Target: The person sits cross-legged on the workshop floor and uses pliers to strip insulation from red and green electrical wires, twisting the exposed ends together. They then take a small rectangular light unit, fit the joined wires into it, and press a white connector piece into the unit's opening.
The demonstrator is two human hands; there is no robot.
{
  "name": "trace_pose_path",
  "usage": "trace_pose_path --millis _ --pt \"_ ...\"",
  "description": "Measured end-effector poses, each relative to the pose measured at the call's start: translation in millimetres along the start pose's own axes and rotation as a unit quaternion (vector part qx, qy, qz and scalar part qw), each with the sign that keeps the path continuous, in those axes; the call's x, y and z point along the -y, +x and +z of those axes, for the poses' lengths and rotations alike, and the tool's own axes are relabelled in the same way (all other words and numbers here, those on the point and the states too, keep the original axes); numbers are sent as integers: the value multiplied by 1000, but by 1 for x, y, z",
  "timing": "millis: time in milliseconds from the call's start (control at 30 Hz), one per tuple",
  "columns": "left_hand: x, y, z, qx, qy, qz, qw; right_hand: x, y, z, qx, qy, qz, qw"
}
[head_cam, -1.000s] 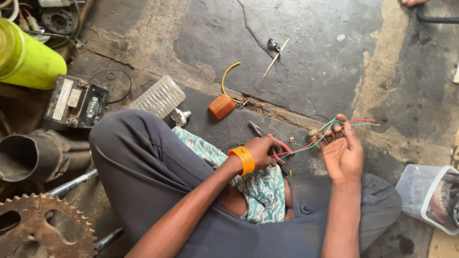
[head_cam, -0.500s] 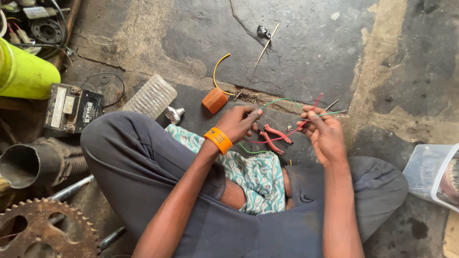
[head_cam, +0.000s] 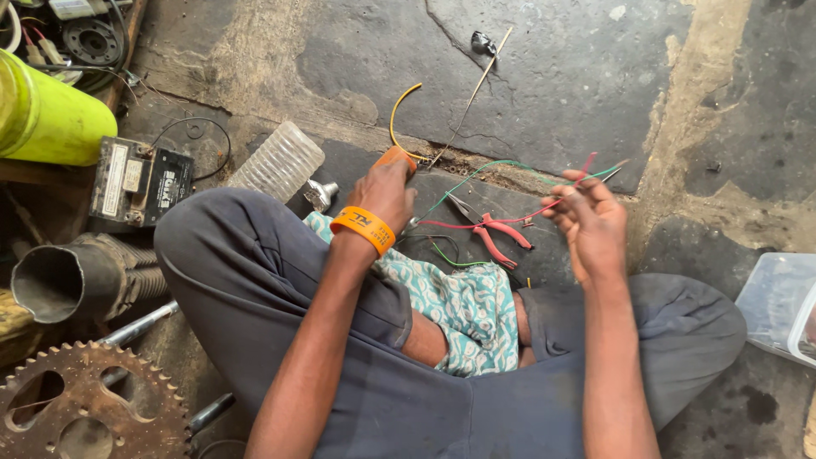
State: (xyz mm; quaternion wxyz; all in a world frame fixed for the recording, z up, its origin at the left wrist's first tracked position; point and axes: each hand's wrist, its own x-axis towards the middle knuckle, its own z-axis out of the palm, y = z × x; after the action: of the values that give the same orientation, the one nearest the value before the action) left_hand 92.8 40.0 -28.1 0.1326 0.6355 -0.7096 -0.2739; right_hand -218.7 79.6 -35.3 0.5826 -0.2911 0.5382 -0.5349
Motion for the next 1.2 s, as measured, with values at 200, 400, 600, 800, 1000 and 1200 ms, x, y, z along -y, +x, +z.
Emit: trace_pose_path --millis 200,400,600,800,1000,1200 --pt "5 -1 24 64 42 -19 997 8 -1 -8 -45 4 2 999" --pt "-14 -4 61 113 157 -12 981 8 -1 -5 -43 -32 4 999" --pt "-21 -4 62 81 67 7 994 6 0 -9 -41 -63 3 997" --pt "-29 -3 54 47 -80 24 995 3 1 -8 -22 -115 33 993" --pt "-34 -2 54 -48 -125 58 989 3 -2 -6 -19 -106 36 994" --pt "-37 1 48 -92 -173 26 980 -2 -1 -14 0 -165 81 983"
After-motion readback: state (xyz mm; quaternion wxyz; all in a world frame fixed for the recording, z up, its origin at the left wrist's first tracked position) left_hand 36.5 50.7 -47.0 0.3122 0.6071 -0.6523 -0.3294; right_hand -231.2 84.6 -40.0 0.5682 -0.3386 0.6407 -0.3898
